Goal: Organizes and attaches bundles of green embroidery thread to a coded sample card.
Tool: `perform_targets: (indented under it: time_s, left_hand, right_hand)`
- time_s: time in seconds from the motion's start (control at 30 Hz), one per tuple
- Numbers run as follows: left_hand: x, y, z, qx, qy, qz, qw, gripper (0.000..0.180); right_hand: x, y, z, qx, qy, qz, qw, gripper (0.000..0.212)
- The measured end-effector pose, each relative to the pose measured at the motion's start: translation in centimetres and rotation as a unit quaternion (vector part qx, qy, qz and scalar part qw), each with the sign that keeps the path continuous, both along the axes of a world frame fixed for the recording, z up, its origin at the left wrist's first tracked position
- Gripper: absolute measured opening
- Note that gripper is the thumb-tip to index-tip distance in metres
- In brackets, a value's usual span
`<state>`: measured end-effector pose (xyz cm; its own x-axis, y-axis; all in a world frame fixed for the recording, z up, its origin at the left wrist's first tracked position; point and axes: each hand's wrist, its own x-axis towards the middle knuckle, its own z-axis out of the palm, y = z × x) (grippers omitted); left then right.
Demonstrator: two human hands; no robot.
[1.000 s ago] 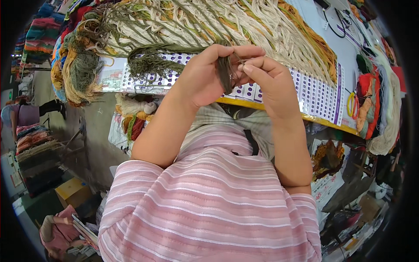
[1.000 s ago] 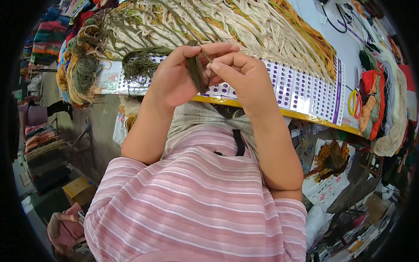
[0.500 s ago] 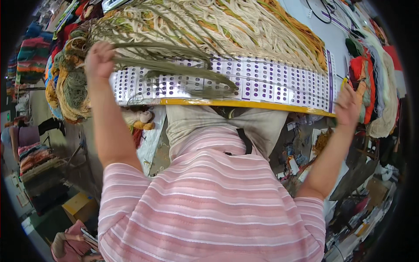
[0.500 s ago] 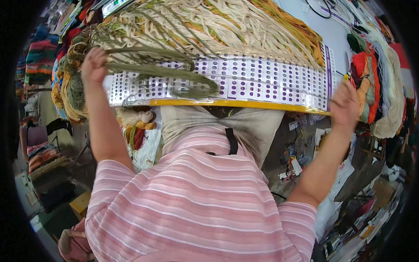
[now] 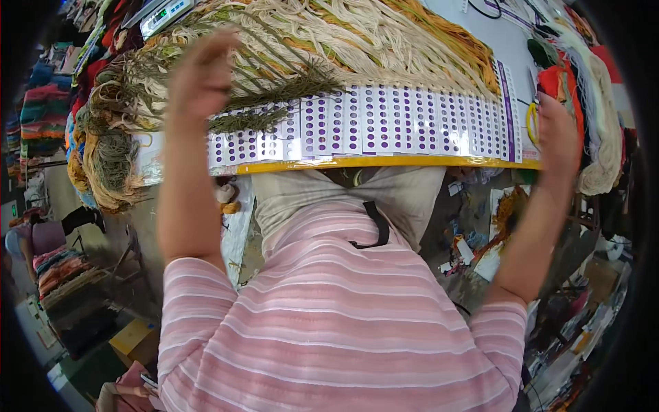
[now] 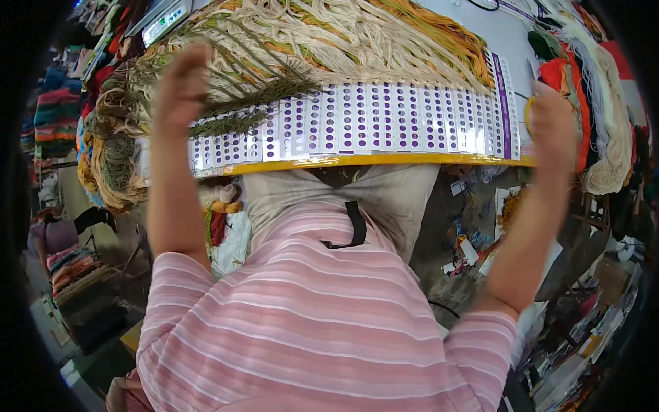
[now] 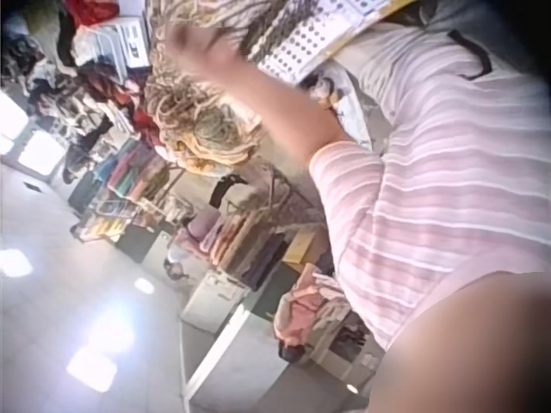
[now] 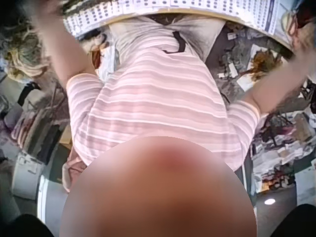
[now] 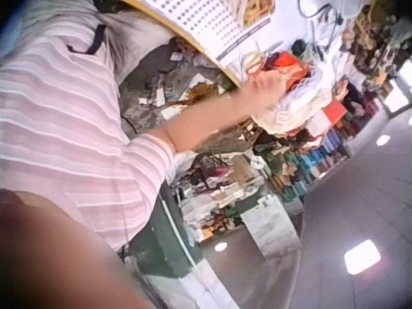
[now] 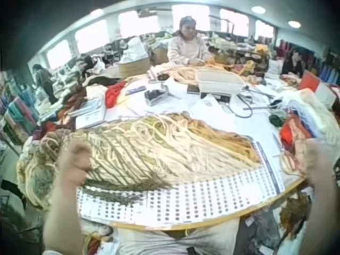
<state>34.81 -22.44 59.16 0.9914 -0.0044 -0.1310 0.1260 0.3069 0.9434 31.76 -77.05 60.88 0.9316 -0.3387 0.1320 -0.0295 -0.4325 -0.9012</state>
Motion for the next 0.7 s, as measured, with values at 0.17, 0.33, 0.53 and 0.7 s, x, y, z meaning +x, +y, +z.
perform_targets:
  time_s: [0.17,0.33,0.53,0.7]
  left_hand:
    - [-2.3,-14.0,-4.3,0.191,0.128,-0.152,0.961,0.037]
    - [-2.3,-16.0,-6.6,0.251,0.124,-0.145,0.949,0.027]
    - [-0.1,-17.8,-8.6,0.331,0.114,-0.144,0.925,0.012]
    - [0.1,-17.2,-8.7,0.161,0.155,-0.149,0.963,0.011]
  right_hand:
    - [2.2,19.3,-8.0,0.033,0.105,0.177,0.978,0.02]
    - [1.6,21.9,-11.8,-0.096,0.069,0.173,0.978,0.013]
    - [1.7,21.8,-12.5,-0.056,0.059,0.145,0.986,0.011]
    - [1.3,21.6,-12.9,-0.06,-0.03,0.19,0.98,0.011]
